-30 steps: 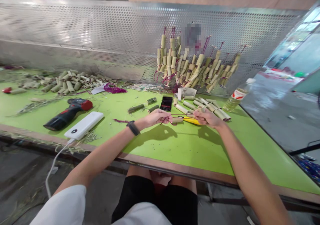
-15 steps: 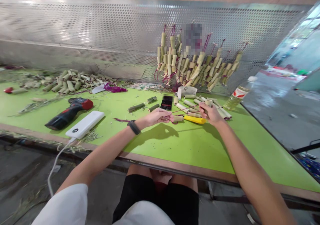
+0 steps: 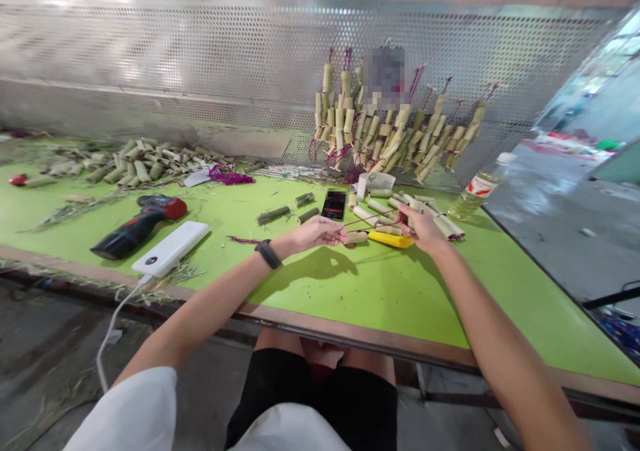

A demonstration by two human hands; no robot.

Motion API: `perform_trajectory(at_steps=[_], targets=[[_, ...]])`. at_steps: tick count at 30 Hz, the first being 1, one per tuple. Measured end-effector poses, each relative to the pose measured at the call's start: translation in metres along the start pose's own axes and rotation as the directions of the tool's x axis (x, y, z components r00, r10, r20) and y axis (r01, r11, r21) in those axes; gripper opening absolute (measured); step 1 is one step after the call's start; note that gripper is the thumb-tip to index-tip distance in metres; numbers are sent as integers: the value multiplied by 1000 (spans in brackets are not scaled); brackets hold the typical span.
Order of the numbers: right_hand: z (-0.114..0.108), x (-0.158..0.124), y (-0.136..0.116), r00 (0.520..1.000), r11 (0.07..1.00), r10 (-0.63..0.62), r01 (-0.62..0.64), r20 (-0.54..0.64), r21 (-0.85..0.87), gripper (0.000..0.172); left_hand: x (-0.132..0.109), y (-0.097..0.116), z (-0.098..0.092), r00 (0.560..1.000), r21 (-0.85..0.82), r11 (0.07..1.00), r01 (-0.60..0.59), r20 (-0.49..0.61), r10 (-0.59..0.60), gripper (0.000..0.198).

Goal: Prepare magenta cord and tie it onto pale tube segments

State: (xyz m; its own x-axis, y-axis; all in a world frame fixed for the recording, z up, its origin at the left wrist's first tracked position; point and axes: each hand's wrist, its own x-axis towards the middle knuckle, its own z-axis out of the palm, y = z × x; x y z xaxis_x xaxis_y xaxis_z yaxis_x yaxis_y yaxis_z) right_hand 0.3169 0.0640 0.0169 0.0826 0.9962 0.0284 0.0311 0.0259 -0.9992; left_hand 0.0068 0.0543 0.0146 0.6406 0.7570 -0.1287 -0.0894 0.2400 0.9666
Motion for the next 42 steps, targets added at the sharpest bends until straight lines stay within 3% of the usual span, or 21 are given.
perform_trajectory(at_steps=[2, 5, 6, 8, 11, 13, 16, 21, 25, 30, 36, 42], targets=[[-1, 0, -1, 998, 991, -47, 41, -45, -128, 40, 0, 0, 0, 1000, 12, 1000, -6, 6, 6, 21], [6, -9, -8, 943, 870, -294, 197, -156, -452, 43, -1, 1, 2, 999, 42, 999, -21, 29, 20, 19], [11, -15, -13, 909, 802, -388, 252, -153, -541, 44, -2, 1, 3, 999, 57, 998, -23, 40, 20, 19], [25, -30, -20, 889, 740, -457, 376, -8, -558, 43, -3, 0, 6, 998, 87, 996, -23, 61, 18, 21], [51, -52, -25, 915, 800, -312, 398, 255, -450, 50, -6, -2, 10, 994, 139, 990, -21, 106, 6, 24], [65, -62, -22, 899, 816, -252, 397, 358, -421, 50, -8, -3, 11, 990, 172, 984, -36, 142, 11, 26], [77, -67, -12, 891, 849, -181, 355, 416, -391, 52, -8, -4, 12, 983, 209, 975, -80, 180, 42, 26], [79, -61, 0, 871, 897, -108, 294, 479, -332, 52, -6, -4, 11, 983, 204, 976, -78, 178, 42, 23], [79, -59, 3, 856, 903, -121, 305, 503, -302, 46, -3, -5, 9, 991, 232, 969, -87, 121, 60, 25], [84, -62, 8, 881, 885, -117, 302, 459, -354, 40, 1, -8, 3, 992, 328, 936, -123, 44, 115, 27], [91, -62, 17, 900, 874, -166, 324, 403, -363, 37, 5, -14, -3, 976, 520, 828, -207, 50, 212, 30], [93, -65, 17, 904, 844, -188, 349, 383, -407, 39, 5, -14, -1, 968, 535, 811, -238, 57, 246, 36]])
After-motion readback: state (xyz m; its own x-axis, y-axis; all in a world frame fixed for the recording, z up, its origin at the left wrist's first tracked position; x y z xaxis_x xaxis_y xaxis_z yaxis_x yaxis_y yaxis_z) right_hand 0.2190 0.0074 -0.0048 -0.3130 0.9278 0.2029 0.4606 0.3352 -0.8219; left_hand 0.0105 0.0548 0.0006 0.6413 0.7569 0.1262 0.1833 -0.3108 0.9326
